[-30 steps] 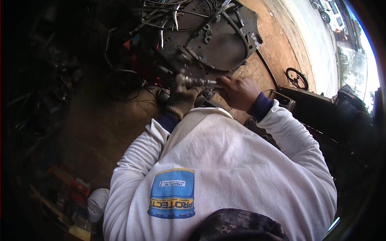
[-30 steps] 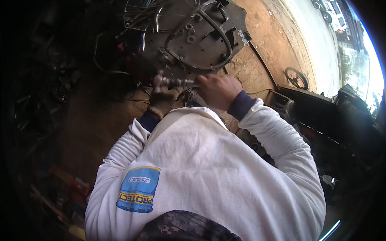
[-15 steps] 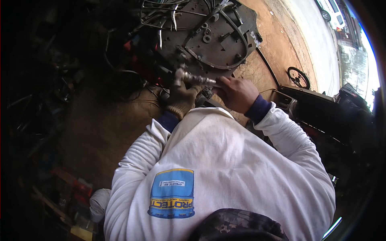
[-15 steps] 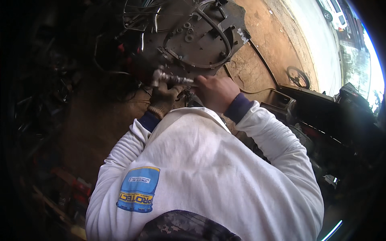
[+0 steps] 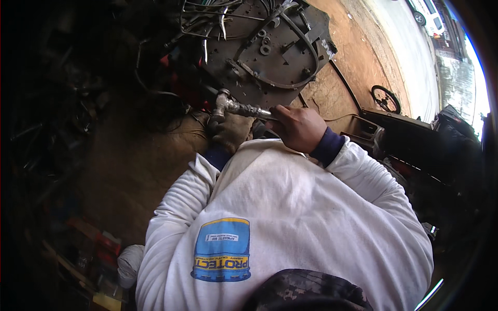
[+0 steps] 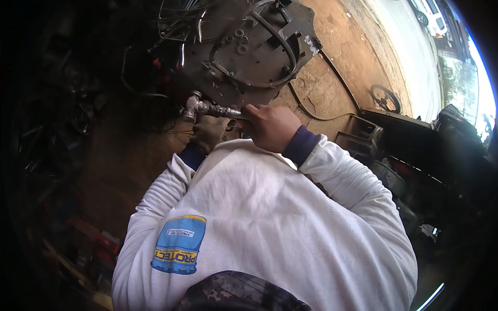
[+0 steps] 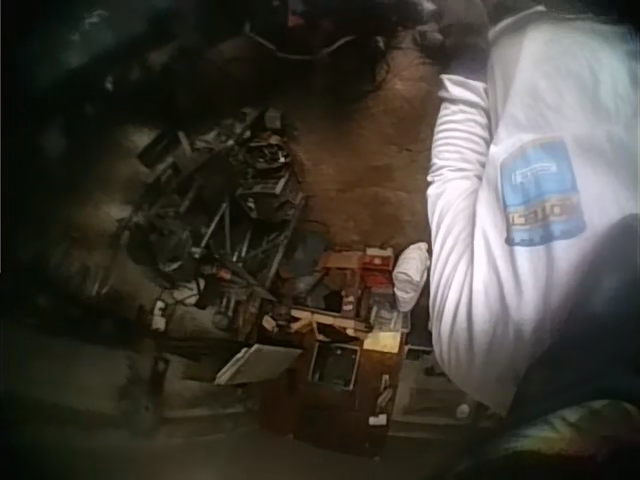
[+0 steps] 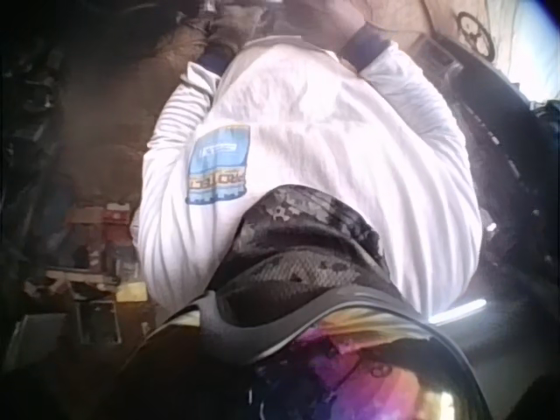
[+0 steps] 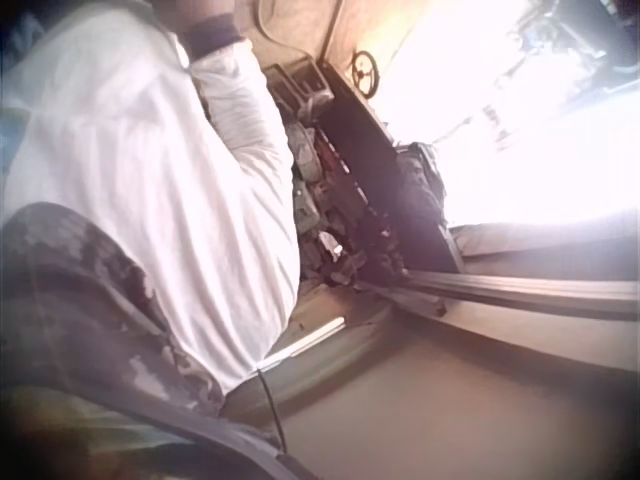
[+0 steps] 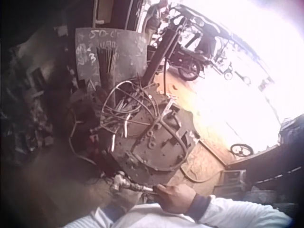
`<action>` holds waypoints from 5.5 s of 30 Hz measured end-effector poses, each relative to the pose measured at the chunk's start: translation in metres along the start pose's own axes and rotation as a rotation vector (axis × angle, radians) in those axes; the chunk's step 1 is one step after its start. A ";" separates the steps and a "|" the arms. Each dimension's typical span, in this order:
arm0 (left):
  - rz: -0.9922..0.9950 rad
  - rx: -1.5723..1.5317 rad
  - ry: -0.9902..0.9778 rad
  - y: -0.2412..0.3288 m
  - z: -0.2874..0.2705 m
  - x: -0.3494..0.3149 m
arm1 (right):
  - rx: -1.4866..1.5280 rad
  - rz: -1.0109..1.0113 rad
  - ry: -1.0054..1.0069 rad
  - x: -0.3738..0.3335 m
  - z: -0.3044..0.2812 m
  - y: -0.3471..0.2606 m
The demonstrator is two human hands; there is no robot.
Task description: The person uses a hammer and chisel to chip away at a metal assembly, then switches to an angle grinder to cut and smooth the metal, creating sparks. They continue to use the hammer and chisel to remove debris and inspect the work area.
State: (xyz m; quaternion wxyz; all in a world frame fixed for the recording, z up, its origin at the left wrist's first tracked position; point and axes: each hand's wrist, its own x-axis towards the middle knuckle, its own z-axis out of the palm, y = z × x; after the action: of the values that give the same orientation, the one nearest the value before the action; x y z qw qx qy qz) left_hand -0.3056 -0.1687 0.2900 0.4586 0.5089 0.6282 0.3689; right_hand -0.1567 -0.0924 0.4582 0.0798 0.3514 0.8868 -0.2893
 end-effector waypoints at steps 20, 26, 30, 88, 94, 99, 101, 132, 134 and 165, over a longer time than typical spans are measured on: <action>-0.319 -0.438 0.104 -0.004 0.013 0.008 | 1.686 0.638 0.169 0.028 0.027 0.033; -0.307 -0.279 0.176 0.032 -0.005 0.010 | 1.493 0.712 -0.302 0.025 -0.015 0.035; -0.211 -0.384 0.179 0.026 -0.003 0.005 | 1.808 0.763 -0.148 0.023 0.002 0.034; -0.095 -0.131 0.162 0.003 0.000 0.012 | 1.705 0.691 -0.291 0.019 -0.001 0.051; -0.292 0.207 -0.151 0.053 -0.095 -0.002 | 0.978 0.591 -0.283 -0.020 -0.016 0.037; 0.077 0.266 0.427 0.081 -0.154 0.023 | 0.584 0.335 -0.018 -0.031 -0.003 0.038; 0.145 0.520 0.419 0.077 -0.168 0.050 | 0.410 0.370 0.091 -0.024 0.000 0.035; 0.173 1.246 0.087 0.208 -0.149 0.371 | 0.316 0.331 0.558 -0.058 -0.007 0.099; -0.038 1.400 -0.021 0.184 -0.161 0.405 | 0.371 0.373 0.557 -0.070 -0.002 0.105; 0.186 1.035 0.352 0.302 -0.188 0.315 | 0.650 0.586 0.616 -0.152 0.047 0.160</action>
State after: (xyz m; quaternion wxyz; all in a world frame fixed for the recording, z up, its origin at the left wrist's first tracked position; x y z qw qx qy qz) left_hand -0.4126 0.2039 0.5655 0.0026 0.6518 0.7471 0.1304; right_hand 0.0602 -0.1127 0.3988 -0.2197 0.6594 0.5985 -0.3983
